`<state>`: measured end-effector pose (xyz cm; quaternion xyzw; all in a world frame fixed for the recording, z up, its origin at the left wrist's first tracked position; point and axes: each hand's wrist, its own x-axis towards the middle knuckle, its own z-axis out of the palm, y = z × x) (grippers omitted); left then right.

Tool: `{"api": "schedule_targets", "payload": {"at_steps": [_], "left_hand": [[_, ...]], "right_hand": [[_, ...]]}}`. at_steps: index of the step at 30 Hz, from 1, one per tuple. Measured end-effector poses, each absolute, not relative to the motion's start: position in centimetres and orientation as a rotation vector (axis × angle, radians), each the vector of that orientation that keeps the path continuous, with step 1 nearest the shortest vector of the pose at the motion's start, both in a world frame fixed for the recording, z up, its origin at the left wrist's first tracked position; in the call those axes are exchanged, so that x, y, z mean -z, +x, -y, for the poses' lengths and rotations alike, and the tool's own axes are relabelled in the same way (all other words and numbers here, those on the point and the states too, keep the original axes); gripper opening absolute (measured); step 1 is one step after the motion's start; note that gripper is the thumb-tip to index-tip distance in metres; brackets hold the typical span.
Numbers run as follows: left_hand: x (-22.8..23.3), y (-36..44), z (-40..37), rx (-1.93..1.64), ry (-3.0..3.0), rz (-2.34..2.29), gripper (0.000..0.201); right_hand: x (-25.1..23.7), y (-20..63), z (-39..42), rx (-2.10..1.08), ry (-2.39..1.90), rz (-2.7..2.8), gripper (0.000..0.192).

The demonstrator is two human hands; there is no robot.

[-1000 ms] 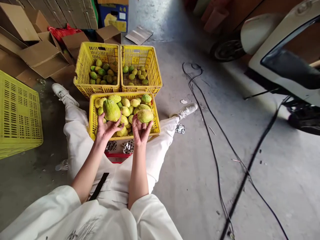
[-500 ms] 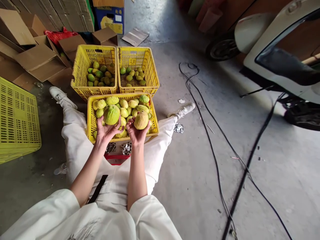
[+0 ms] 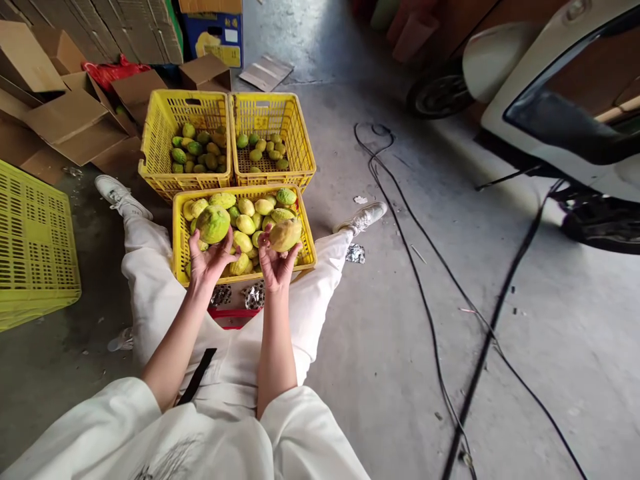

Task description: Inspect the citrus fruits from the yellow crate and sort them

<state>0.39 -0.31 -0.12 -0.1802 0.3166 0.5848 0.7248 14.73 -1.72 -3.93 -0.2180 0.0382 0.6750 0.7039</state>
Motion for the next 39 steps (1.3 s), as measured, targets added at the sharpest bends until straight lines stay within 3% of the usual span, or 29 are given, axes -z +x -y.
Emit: {"api": "schedule_targets", "payload": {"at_steps": [12, 17, 22, 39], "left_hand": [[0.5, 0.2, 0.3, -1.315, -0.382, -0.687, 0.035], [0.4, 0.7, 0.4, -1.318, -0.368, -0.690, 0.038], [0.7, 0.9, 0.3, -1.278, -0.380, -0.746, 0.038], [-0.9, 1.3, 0.4, -1.214, -0.308, -0.723, 0.033]], "right_hand": [[3.0, 14.0, 1.3, -1.512, -0.504, -0.247, 0.034], [3.1, 14.5, 1.2, -1.584, -0.306, -0.365, 0.042], [3.4, 14.7, 1.2, -1.607, -0.247, -0.442, 0.035], [3.1, 14.3, 1.6, -1.514, -0.520, 0.024, 0.035]]}}
